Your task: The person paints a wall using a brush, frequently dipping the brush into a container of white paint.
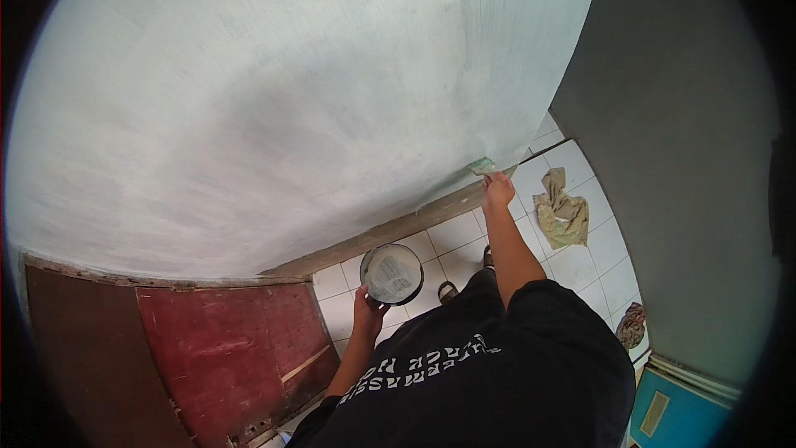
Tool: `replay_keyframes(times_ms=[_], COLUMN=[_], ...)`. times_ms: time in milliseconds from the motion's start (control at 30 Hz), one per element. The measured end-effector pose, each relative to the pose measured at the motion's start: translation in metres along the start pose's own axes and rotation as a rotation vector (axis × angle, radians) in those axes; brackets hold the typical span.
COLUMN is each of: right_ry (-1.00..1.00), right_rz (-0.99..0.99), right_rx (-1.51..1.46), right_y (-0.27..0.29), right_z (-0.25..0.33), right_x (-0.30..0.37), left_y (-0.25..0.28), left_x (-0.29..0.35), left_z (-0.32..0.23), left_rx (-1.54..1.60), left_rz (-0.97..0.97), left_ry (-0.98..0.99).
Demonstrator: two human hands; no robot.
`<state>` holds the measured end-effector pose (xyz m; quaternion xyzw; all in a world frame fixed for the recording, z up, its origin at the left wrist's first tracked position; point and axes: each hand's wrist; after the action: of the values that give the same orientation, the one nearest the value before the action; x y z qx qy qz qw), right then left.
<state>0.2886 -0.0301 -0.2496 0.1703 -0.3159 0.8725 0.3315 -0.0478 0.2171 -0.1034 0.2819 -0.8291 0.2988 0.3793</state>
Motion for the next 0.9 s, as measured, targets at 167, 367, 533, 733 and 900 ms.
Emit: replay_keyframes(times_ms=[167, 367, 533, 733, 900], right_ry=[-0.085, 0.123, 0.020, -0.003, -0.131], right_rz=[0.066, 0.247, 0.106, 0.073, 0.087], right_rx=[-0.170, -0.269, -0.064, 0.066, -0.074], right_y=[-0.035, -0.021, 0.021, 0.002, -0.030], right_z=[0.090, 0.157, 0.063, 0.005, 0.055], right_x=[0.067, 0.108, 0.041, -0.002, 0.040], left_y=[0.006, 0.001, 0.002, 0.003, 0.016], left_x=[-0.009, -0.020, -0.022, -0.009, -0.006], left_z=[-0.001, -0.006, -0.003, 0.001, 0.007], left_rx=[-0.017, -0.055, -0.091, -0.106, -0.068], left_rz=[0.014, 0.083, 0.056, 0.034, -0.019], left_ry=[0.023, 0.007, 0.039, 0.036, 0.042])
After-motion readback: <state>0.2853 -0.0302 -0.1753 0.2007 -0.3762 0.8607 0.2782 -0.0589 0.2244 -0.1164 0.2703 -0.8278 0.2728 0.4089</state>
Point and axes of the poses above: each hand's wrist, its own x-axis away from the middle knuckle, its own y-axis out of the back of the hand, z = x × y, and after that the axes turned 7 degrees about y, right-handed
